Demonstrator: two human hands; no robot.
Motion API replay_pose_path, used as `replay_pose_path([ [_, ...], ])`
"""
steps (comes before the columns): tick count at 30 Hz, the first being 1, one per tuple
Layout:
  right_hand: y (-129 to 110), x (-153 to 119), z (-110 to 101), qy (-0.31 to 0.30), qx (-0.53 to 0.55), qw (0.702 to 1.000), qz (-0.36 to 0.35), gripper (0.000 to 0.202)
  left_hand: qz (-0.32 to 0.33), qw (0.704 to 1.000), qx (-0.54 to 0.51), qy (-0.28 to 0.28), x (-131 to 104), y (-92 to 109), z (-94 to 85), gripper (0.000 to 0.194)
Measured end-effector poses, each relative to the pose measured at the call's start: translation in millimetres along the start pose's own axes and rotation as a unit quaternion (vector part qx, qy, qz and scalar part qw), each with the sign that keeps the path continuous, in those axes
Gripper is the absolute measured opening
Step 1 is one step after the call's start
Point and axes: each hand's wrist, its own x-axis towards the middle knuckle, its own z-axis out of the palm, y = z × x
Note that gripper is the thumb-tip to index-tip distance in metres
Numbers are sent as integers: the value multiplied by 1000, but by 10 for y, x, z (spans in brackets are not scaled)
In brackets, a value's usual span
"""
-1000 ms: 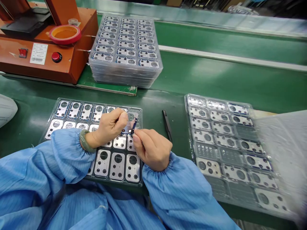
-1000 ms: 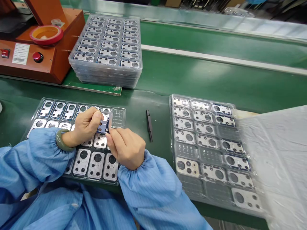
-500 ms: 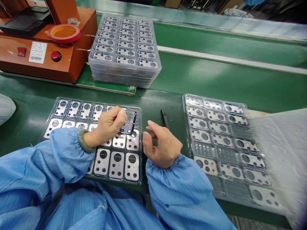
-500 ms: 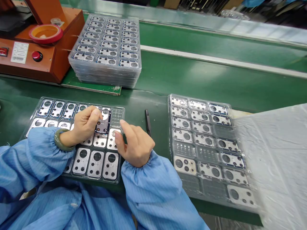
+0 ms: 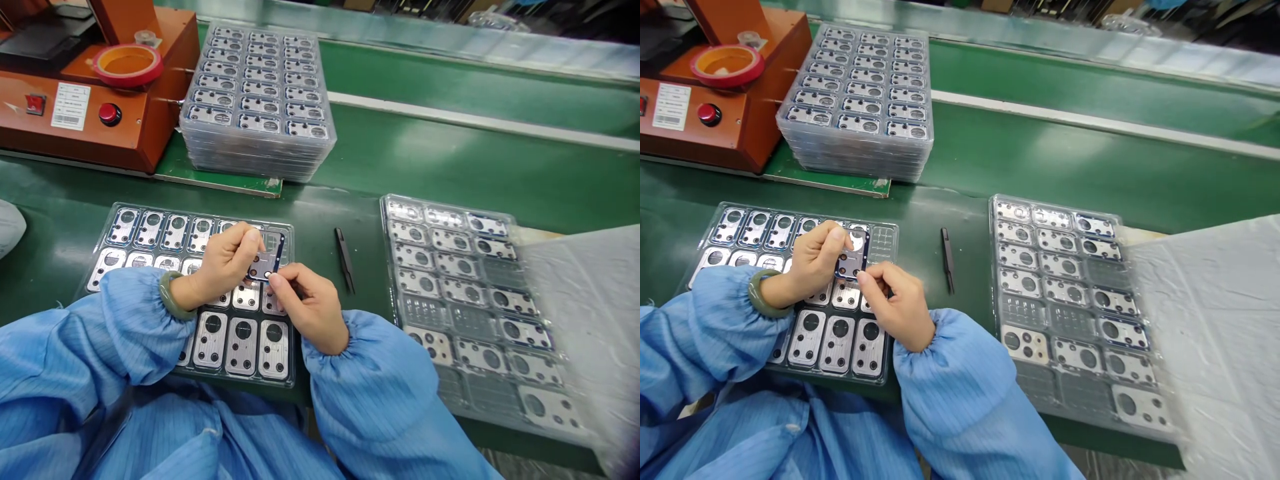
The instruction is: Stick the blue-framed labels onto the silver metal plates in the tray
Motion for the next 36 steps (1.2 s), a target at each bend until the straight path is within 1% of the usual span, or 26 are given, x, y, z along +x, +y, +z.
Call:
replay_pose_path([
  [2,-2,2,-13,-11,14,1000,4,22,4,1000,-7,-6,4,10,-1,33],
  [5,-10,3,-32,-13,44,999,6,22,14,999,-23,-36,0,23,0,34],
  [9,-8,0,-39,27,90,995,21,25,19,996,-23,-89,-15,37,3,35],
  [11,-3,-1,-40,45,96,994,28,27,7,993,-38,-113,-20,33,1,36],
  [14,1,1,-48,59,84,994,25,28,-34,983,-89,-156,-22,6,-7,35],
  [16,-2,6,-58,59,71,996,16,27,-51,972,-136,-184,-21,-16,-12,31],
  [18,-11,12,-66,48,53,997,0,26,-51,963,-172,-203,-17,-29,-16,27],
  [20,-23,20,-68,34,26,999,-24,25,-44,960,-176,-213,-12,-25,-18,22],
  [22,-32,26,-63,24,-3,998,-52,23,-41,963,-157,-216,-8,-10,-19,18],
  [26,-33,33,-50,18,-55,994,-92,21,-42,967,-133,-215,2,17,-16,15],
  [29,-27,38,-51,14,-77,992,-100,21,-60,966,-133,-215,20,20,-13,14],
  [34,-18,50,-66,15,-75,993,-93,20,-81,962,-146,-214,51,23,-20,10],
  [36,-14,52,-71,19,-69,993,-93,20,-93,957,-167,-217,43,15,-27,9],
])
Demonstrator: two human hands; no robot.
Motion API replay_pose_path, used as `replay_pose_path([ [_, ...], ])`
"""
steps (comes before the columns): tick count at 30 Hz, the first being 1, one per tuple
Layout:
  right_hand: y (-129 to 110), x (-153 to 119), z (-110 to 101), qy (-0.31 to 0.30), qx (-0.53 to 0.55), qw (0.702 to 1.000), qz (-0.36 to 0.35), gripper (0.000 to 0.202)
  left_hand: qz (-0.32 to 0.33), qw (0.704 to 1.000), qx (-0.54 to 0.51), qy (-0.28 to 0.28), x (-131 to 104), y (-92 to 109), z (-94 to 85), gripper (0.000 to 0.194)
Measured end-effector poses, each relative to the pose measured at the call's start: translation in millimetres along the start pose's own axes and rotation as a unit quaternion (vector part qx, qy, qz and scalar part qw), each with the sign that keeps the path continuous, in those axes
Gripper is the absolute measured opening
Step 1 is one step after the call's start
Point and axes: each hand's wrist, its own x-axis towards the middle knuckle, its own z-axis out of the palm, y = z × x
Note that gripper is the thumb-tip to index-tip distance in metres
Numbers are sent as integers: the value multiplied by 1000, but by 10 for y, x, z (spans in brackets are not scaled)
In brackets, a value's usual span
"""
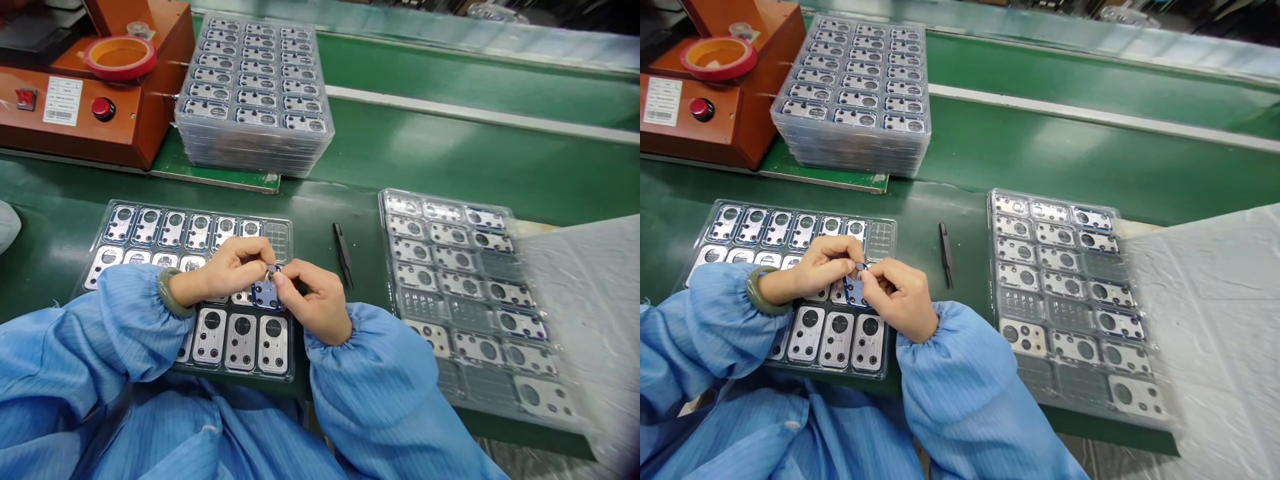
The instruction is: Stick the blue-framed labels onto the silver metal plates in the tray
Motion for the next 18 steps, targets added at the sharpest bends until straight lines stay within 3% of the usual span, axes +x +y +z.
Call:
replay_pose_path([
  [10,11,-10,-61,33,59,997,44,19,-60,984,-164,-18,-69,-92,-15,16],
  [18,80,-25,-66,45,102,989,101,24,-72,989,-123,33,-25,-33,37,24],
])
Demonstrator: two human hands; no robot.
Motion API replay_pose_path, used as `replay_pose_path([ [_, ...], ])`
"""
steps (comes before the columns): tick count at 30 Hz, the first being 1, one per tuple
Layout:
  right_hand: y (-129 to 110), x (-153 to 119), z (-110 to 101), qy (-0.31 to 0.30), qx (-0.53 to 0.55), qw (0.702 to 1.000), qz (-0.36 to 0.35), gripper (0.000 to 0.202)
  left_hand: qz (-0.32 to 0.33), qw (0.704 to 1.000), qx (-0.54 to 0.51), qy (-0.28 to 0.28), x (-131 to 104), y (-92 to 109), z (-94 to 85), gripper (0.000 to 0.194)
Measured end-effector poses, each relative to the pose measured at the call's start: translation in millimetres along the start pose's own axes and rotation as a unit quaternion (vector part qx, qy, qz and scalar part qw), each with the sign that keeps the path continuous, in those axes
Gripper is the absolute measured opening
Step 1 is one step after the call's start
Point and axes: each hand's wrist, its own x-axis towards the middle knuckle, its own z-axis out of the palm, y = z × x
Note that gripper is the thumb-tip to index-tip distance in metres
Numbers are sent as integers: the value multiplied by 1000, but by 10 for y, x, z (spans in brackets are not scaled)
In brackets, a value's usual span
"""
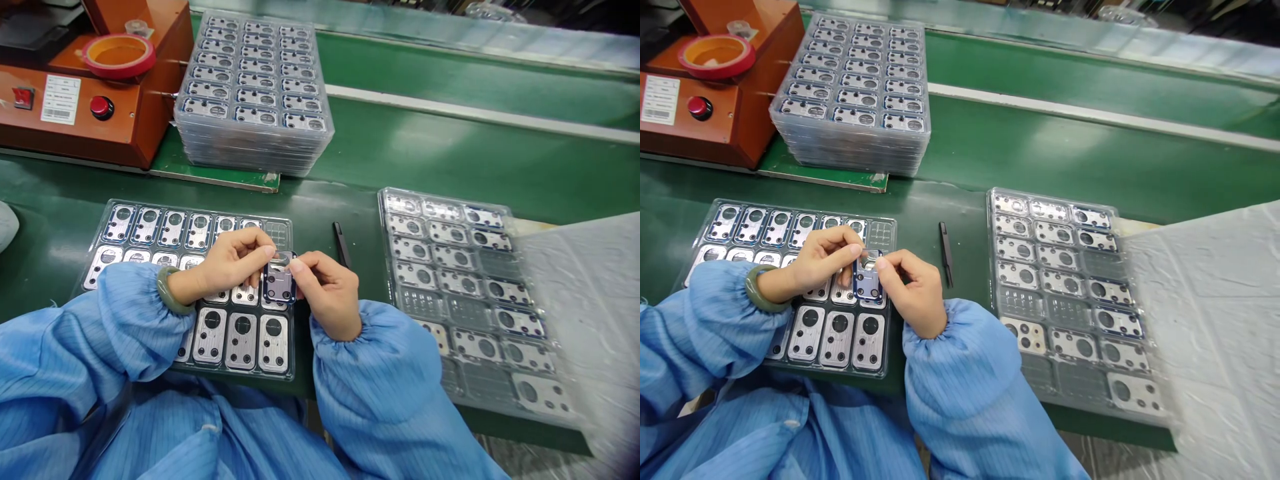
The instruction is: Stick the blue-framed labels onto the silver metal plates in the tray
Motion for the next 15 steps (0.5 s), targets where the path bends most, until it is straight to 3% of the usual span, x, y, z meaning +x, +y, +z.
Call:
replay_pose_path([
  [4,1,17,-24,-42,19,998,43,31,41,995,20,89,24,16,13,25],
  [7,-9,25,-39,-69,22,996,49,25,57,988,31,139,44,14,9,24],
  [15,-3,7,-48,-97,27,994,50,12,74,984,54,156,46,-1,32,22],
])
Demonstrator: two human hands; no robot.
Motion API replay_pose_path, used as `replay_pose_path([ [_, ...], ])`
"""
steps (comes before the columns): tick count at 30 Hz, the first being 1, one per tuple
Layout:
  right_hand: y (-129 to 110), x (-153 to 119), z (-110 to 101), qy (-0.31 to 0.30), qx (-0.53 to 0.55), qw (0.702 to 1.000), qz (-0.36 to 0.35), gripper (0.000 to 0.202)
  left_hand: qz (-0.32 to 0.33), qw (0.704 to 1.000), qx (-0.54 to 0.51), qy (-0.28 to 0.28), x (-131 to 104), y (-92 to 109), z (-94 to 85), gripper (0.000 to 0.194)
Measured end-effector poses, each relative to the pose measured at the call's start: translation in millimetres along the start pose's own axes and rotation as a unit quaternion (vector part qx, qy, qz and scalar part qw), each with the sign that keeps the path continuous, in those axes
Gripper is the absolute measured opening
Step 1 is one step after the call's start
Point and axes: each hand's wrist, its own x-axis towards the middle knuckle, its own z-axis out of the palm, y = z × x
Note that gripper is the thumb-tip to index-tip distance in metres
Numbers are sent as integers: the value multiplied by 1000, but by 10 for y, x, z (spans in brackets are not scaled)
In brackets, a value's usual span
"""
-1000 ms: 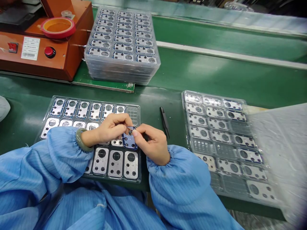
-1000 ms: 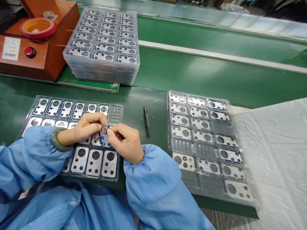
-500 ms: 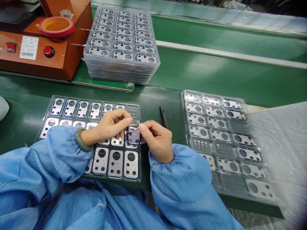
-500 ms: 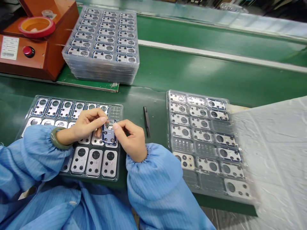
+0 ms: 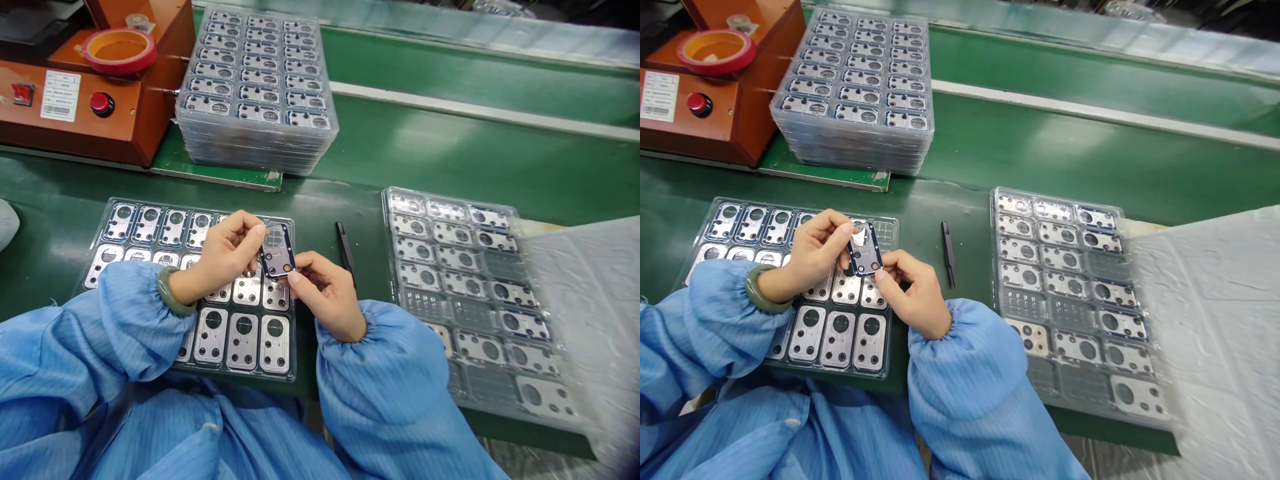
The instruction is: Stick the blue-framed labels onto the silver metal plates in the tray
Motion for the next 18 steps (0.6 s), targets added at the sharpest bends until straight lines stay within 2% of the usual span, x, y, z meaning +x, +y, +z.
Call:
replay_pose_path([
  [11,-19,34,18,23,-28,999,34,14,39,998,39,16,25,-64,1,21],
  [16,37,83,21,86,-55,993,66,25,-19,997,73,-12,49,-136,-6,17],
  [18,78,126,23,128,-72,985,89,27,-35,997,66,6,66,-152,-2,20],
])
